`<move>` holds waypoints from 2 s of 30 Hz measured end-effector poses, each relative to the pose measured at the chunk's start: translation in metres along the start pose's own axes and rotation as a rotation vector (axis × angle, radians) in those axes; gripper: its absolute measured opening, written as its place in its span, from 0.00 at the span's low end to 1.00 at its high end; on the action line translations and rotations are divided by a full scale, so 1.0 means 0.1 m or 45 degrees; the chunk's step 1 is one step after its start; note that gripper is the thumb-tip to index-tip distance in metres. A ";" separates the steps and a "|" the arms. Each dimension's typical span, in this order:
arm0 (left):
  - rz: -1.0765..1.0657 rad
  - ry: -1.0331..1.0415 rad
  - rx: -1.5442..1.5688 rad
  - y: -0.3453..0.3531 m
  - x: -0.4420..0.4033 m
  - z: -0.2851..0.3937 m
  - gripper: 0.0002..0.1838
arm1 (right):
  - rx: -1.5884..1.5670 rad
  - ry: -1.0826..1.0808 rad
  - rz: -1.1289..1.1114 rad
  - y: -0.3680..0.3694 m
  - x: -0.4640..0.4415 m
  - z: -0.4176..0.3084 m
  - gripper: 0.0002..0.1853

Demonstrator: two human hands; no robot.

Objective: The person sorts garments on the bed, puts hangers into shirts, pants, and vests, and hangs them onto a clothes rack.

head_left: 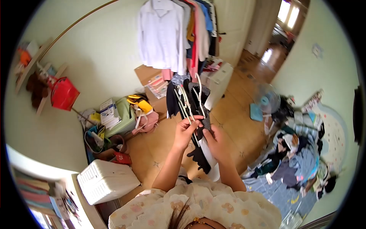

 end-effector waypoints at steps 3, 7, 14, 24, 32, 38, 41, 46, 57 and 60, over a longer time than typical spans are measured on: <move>0.130 0.125 -0.018 -0.16 0.00 0.17 0.10 | -0.164 -0.015 -0.223 0.22 -0.17 -0.14 0.07; 0.316 0.225 -0.094 -0.34 -0.10 0.29 0.09 | -0.114 -0.018 -0.432 0.38 -0.47 -0.20 0.11; 0.453 0.340 -0.109 -0.88 -0.67 0.44 0.07 | -0.068 -0.078 -0.567 0.69 -1.35 -0.14 0.11; 0.483 0.564 -0.335 -1.84 -1.66 1.05 0.09 | -0.171 -0.056 -0.666 1.30 -2.75 -0.33 0.09; 0.668 0.661 -0.409 -2.29 -1.98 1.29 0.12 | -0.048 -0.120 -0.814 1.67 -3.41 -0.31 0.08; 0.807 0.729 -0.427 -2.55 -2.46 1.30 0.12 | -0.135 -0.066 -0.972 1.71 -4.15 -0.14 0.09; 0.872 0.723 -0.456 -2.64 -2.92 1.22 0.11 | -0.114 -0.049 -1.049 1.56 -4.67 -0.02 0.09; 0.821 0.697 -0.566 -2.71 -3.82 1.11 0.06 | 0.025 -0.191 -1.154 1.17 -5.57 0.05 0.11; 1.091 0.793 -0.520 -2.68 -4.58 1.11 0.07 | -0.009 -0.119 -1.344 0.94 -6.89 0.21 0.09; 1.162 0.758 -0.505 -2.84 -4.77 1.06 0.07 | 0.019 -0.152 -1.328 0.82 -7.03 0.20 0.09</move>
Point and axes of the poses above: each hand's wrist, its own x-axis away from the middle knuckle, its own y-axis out of the palm, z = x × y, the point moved 2 cm from there along -x, towards the middle knuckle, and after that the axes turned 6 degrees about -z, right-handed, at the moved point
